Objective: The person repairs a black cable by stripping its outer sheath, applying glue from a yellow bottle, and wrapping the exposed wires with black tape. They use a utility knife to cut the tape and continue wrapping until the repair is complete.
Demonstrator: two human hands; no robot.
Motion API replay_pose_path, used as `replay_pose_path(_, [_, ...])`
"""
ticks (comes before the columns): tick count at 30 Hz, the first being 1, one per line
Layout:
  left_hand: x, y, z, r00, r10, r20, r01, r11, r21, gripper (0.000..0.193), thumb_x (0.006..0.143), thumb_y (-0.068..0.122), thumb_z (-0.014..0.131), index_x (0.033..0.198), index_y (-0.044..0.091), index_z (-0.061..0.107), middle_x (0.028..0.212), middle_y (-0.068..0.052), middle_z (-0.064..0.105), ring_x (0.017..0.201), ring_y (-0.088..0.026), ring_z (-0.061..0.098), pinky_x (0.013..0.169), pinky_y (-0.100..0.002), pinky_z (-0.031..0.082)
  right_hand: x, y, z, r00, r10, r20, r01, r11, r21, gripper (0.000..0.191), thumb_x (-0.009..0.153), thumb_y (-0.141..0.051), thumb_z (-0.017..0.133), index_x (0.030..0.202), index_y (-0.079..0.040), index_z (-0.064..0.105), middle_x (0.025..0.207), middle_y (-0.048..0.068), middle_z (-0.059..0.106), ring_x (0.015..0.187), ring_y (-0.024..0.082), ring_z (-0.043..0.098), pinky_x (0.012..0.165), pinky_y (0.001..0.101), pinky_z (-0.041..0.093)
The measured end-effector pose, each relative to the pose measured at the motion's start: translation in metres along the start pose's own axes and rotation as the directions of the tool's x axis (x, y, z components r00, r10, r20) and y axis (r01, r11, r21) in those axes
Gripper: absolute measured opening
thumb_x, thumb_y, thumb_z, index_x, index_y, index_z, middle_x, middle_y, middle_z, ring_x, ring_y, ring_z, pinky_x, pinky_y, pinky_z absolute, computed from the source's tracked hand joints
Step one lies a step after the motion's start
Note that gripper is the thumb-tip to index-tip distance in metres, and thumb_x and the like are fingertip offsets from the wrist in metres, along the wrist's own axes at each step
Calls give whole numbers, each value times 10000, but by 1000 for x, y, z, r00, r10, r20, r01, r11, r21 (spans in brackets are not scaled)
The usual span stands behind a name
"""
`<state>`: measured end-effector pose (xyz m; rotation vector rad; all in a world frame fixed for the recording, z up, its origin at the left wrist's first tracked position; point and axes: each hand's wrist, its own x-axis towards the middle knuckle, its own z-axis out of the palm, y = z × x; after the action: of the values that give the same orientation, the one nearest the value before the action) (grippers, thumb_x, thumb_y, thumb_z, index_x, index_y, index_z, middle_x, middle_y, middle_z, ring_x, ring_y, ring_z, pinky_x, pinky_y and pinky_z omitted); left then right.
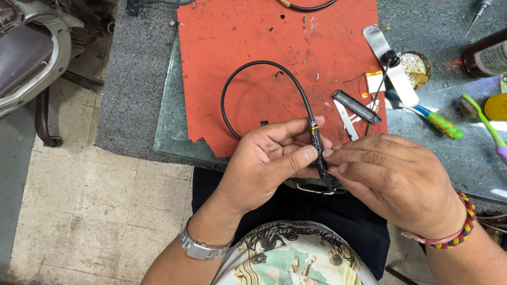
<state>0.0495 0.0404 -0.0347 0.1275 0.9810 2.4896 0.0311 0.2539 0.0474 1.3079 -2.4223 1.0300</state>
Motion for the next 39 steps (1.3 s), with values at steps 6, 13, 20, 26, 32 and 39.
replay_pose_path(6, [1,0,0,1000,4,-11,-4,1000,14,504,1034,15,625,1496,-106,465,1268,-162,674,1137,-207,697,946,-354,633,0,0,-3,999,-24,40,25,999,-30,329,817,2,811,1042,-57,578,1028,106,744,930,281,755,791,392,604])
replay_pose_path(13, [1,-1,1,999,5,-31,-5,1000,19,493,1031,27,631,1485,-91,480,1264,-158,679,1116,-195,707,932,-343,644,2,0,-3,995,-85,51,85,996,8,338,813,-4,824,998,-69,549,1038,113,735,908,286,751,779,388,610])
replay_pose_path(20, [2,-3,3,999,10,-53,-8,1000,27,480,1024,34,650,1468,-82,509,1253,-153,688,1091,-180,712,913,-329,643,2,-1,6,993,-114,-21,112,990,-88,444,809,65,835,992,-77,457,983,100,713,862,267,726,708,388,582])
replay_pose_path(26, [1,-3,3,998,-2,-63,5,998,55,479,1020,44,659,1461,-77,519,1256,-148,691,1099,-167,706,898,-319,637,1,1,7,991,-135,-24,133,988,-77,477,786,69,838,1024,-73,451,971,97,707,817,262,702,689,396,565])
replay_pose_path(32, [3,-3,1,999,6,-53,-4,999,36,459,1020,40,663,1444,-77,530,1249,-155,695,1105,-179,709,919,-335,644,-5,6,12,994,-90,-56,86,994,-73,521,805,61,831,1039,-95,392,979,103,712,829,282,700,698,402,560])
replay_pose_path(39, [2,-2,1,998,-9,-59,11,999,37,450,1018,35,655,1437,-79,532,1246,-164,698,1095,-195,715,920,-345,645,-6,5,9,998,-50,-32,48,997,-64,514,766,43,832,976,-126,394,971,113,720,853,298,725,703,410,568])
